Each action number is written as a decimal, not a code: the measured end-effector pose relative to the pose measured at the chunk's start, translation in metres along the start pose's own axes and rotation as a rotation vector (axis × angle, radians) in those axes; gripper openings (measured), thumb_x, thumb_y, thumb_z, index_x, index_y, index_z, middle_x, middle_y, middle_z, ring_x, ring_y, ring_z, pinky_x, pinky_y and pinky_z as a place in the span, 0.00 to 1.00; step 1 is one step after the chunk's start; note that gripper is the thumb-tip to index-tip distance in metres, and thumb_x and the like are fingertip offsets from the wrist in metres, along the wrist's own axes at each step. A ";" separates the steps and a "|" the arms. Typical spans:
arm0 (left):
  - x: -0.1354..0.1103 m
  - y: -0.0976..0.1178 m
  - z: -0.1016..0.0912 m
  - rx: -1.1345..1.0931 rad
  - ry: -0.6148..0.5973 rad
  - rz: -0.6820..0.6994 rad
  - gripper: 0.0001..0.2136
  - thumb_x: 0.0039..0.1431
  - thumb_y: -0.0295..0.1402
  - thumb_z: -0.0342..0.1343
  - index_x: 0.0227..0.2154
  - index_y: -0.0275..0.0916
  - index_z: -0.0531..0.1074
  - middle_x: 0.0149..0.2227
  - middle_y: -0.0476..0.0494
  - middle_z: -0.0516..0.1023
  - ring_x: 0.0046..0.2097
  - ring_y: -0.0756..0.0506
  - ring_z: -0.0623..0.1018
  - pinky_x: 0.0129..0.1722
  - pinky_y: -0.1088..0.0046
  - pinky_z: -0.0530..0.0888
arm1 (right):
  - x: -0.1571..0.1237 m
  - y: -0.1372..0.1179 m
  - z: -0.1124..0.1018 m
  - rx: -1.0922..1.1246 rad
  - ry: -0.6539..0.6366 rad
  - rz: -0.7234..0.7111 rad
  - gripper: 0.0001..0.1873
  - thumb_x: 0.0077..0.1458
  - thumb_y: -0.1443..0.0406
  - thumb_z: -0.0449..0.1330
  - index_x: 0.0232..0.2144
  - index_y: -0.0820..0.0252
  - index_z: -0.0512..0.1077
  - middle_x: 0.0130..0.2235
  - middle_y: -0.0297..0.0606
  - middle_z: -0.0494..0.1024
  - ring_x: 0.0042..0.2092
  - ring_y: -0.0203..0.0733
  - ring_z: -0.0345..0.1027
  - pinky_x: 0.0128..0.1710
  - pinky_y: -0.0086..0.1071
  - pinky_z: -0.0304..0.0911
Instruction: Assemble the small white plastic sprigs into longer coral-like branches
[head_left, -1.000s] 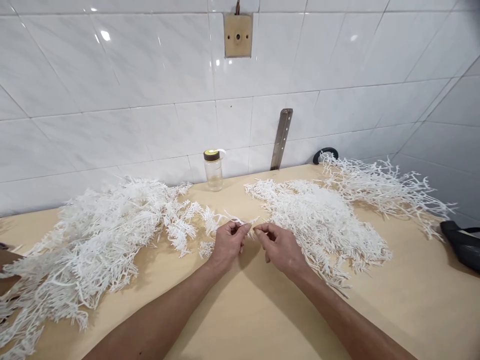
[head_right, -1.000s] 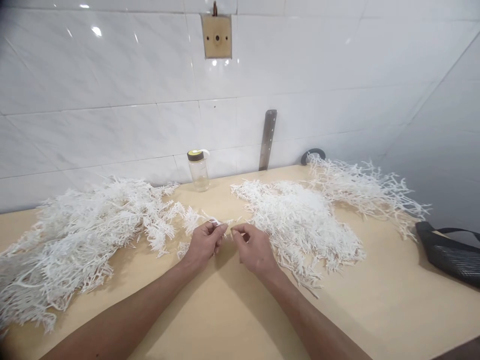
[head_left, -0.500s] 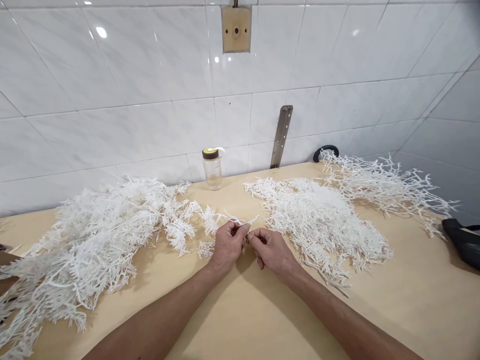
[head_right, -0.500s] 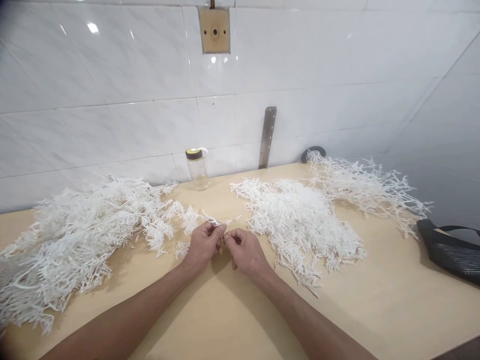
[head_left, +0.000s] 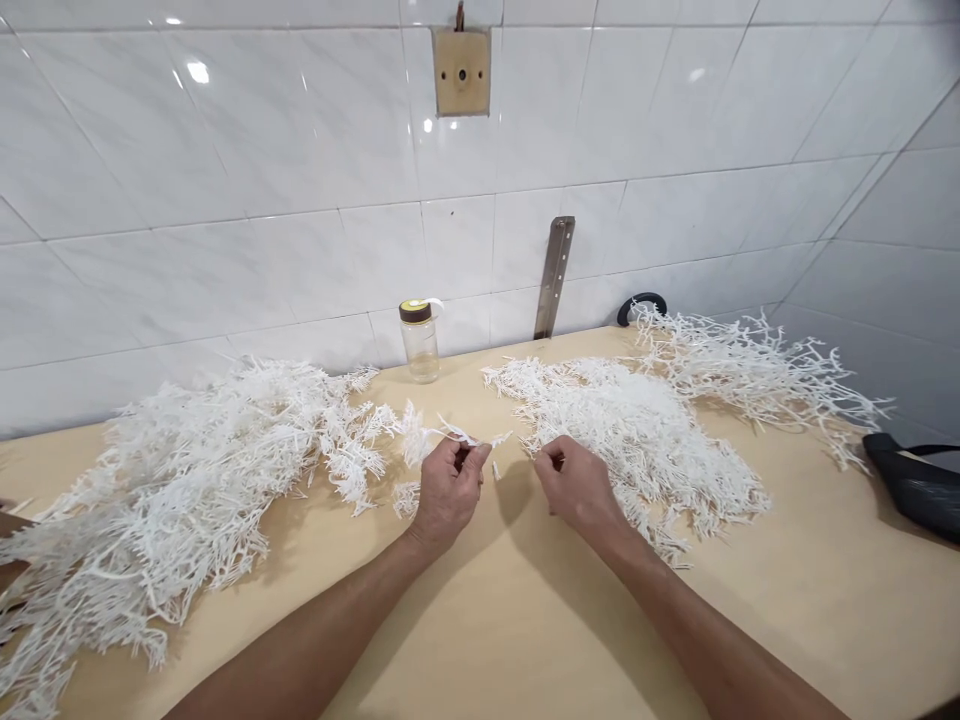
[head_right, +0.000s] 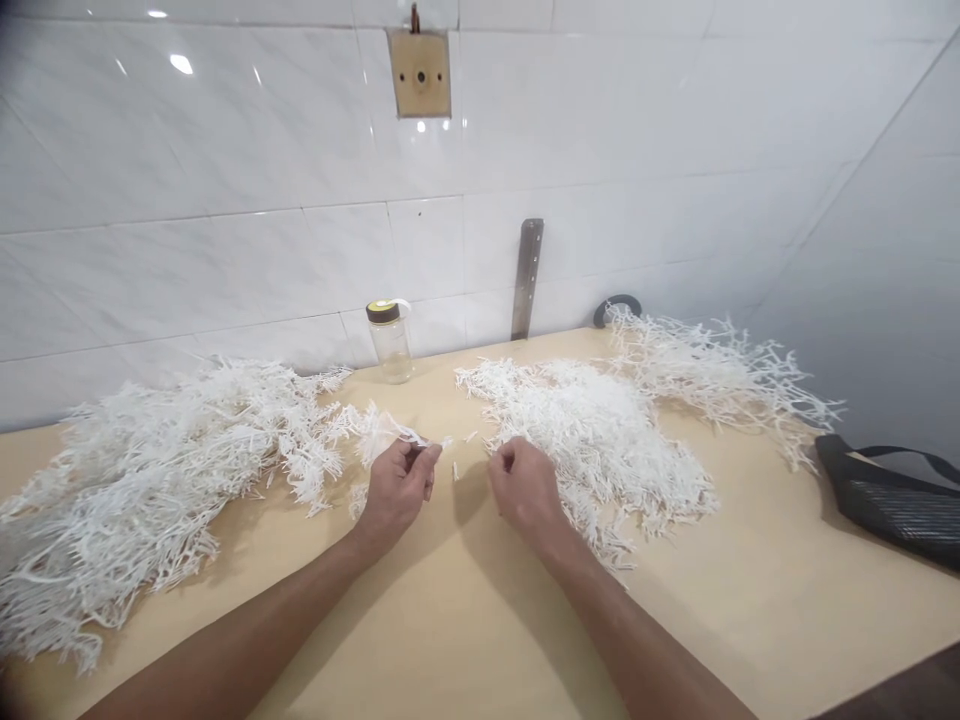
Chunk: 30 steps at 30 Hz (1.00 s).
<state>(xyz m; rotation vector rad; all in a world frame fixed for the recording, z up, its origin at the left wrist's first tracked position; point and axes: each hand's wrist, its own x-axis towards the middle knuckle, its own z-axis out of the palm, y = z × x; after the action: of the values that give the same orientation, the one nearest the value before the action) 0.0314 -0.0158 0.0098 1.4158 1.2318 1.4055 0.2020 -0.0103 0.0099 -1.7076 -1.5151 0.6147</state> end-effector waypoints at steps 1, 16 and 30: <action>0.001 0.000 0.000 -0.009 -0.003 -0.016 0.15 0.57 0.46 0.58 0.27 0.39 0.67 0.17 0.56 0.66 0.18 0.53 0.66 0.20 0.77 0.64 | 0.004 0.003 -0.006 -0.034 0.052 -0.039 0.07 0.53 0.62 0.56 0.25 0.57 0.69 0.23 0.34 0.75 0.22 0.40 0.69 0.25 0.32 0.63; 0.012 0.003 -0.011 0.043 0.121 0.009 0.09 0.57 0.38 0.57 0.28 0.38 0.69 0.20 0.54 0.68 0.21 0.52 0.68 0.24 0.76 0.67 | -0.024 -0.007 0.027 -0.117 -0.347 -0.620 0.21 0.58 0.75 0.47 0.50 0.62 0.71 0.52 0.47 0.77 0.50 0.47 0.73 0.49 0.38 0.66; -0.010 0.027 -0.008 0.369 -0.645 0.027 0.05 0.50 0.25 0.51 0.24 0.37 0.71 0.24 0.49 0.70 0.27 0.50 0.67 0.27 0.74 0.61 | -0.003 -0.010 -0.018 0.305 -0.272 -0.205 0.21 0.61 0.50 0.54 0.39 0.59 0.77 0.36 0.39 0.80 0.36 0.43 0.74 0.34 0.33 0.68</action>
<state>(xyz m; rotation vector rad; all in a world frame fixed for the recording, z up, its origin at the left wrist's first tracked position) 0.0274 -0.0325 0.0337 1.9391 1.0617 0.6484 0.2093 -0.0169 0.0283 -1.2595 -1.6588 0.9433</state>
